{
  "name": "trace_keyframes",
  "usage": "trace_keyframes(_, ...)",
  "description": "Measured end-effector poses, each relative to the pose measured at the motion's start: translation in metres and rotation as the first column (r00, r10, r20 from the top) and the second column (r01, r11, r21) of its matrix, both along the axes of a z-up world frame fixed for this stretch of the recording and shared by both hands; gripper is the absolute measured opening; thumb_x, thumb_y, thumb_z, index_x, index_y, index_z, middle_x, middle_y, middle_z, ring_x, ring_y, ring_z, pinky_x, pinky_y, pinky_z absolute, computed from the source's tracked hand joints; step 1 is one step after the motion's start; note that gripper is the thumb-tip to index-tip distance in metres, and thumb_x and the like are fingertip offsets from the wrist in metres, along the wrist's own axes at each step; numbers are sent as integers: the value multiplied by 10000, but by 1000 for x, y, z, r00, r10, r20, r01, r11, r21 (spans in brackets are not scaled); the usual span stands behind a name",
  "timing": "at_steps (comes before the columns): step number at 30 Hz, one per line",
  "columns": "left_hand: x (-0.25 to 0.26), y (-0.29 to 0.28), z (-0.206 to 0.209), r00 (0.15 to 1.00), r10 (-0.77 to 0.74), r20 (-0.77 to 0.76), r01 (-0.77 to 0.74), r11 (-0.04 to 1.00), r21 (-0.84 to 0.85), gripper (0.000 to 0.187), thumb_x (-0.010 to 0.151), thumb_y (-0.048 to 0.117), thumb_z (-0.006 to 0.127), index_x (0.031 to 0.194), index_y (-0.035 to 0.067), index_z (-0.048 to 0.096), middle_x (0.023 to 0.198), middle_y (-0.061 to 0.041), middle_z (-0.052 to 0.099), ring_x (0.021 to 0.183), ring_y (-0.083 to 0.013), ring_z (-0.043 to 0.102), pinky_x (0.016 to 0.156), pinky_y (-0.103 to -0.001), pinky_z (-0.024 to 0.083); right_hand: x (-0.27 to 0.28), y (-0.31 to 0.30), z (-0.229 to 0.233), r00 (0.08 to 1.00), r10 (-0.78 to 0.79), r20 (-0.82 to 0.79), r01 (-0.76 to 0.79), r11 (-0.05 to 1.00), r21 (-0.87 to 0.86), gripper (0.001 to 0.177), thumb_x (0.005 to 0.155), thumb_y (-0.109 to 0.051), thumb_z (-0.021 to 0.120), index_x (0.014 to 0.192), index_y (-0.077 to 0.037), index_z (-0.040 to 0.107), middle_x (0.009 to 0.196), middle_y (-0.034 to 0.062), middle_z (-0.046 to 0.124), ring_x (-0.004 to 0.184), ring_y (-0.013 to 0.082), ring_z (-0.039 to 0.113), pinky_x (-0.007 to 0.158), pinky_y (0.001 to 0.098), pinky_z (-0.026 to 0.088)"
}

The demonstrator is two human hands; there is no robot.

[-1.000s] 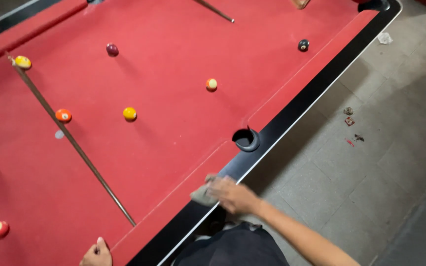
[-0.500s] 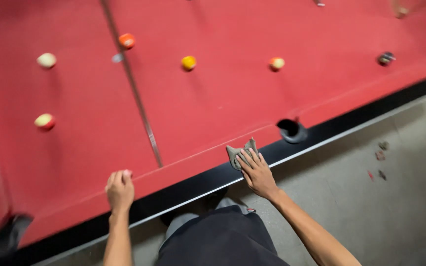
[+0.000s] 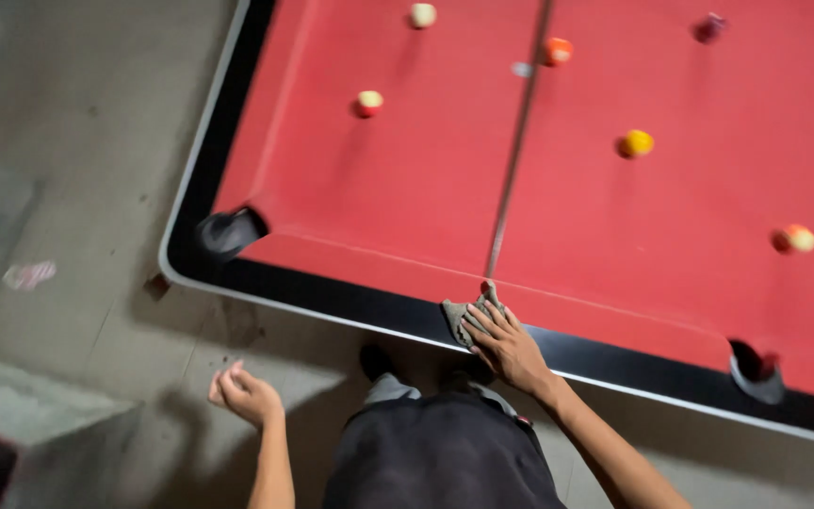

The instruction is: Wiping the rails and frame of a pool table with a cloth

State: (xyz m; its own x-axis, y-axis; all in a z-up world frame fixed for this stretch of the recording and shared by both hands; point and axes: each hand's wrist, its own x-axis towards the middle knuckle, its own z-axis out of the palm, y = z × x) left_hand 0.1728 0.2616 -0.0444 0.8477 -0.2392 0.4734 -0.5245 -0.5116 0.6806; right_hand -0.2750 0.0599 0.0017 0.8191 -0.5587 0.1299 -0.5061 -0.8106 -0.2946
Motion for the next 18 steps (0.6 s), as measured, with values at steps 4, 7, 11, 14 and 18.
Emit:
trace_keyframes(4, 19, 122, -72, 918, 294, -267, -223, 938, 264, 282, 1123, 247, 517, 1005, 40, 669, 1350, -243, 502, 1276, -429, 461, 977, -553, 384, 87, -8, 12, 990, 140, 9, -139, 988, -66, 522, 1045, -369, 506, 1541, -212, 471, 1648, 56, 392, 1537, 351, 320, 1230, 521, 263)
trace_keyframes(7, 11, 196, -107, 700, 450, -554, -192, 867, 461, 423, 1117, 454, 424, 1094, 172, 738, 1349, -190, 667, 1526, -453, 277, 1128, -619, 291, 156, -9, 20, 958, 268, -105, -276, 959, -69, 590, 1062, -399, 368, 1607, -176, 332, 1696, 115, 266, 1563, 392, 204, 1232, 566, 206)
trace_keyframes(11, -6, 249, -113, 531, 494, -689, -138, 852, 505, 396, 1101, 299, 446, 1111, 107, 792, 1149, -153, 754, 1011, -359, 696, 885, -484, 509, 245, -16, 10, 918, 359, -169, -393, 881, -264, 890, 845, -480, 549, 1624, -152, 268, 1708, 152, 206, 1568, 409, 180, 1253, 558, 165)
trace_keyframes(14, -9, 258, -89, 282, 574, -769, -86, 813, 575, 420, 1100, 277, 427, 1263, 66, 751, 1321, -156, 697, 1136, -358, 673, 945, -493, 495, 313, -20, -1, 900, 383, -208, -433, 839, -330, 956, 783, -422, 566, 1640, -168, 227, 1721, 144, 171, 1572, 405, 169, 1250, 565, 168)
trace_keyframes(18, -9, 245, -57, 166, 536, -828, -78, 844, 530, 567, 1075, 421, 453, 1467, 31, 579, 1230, -188, 727, 920, -296, 715, 779, -428, 550, 403, -20, -22, 920, 344, -188, -388, 868, -310, 770, 913, -384, 509, 1627, -210, 280, 1709, 113, 230, 1559, 388, 224, 1218, 600, 230)
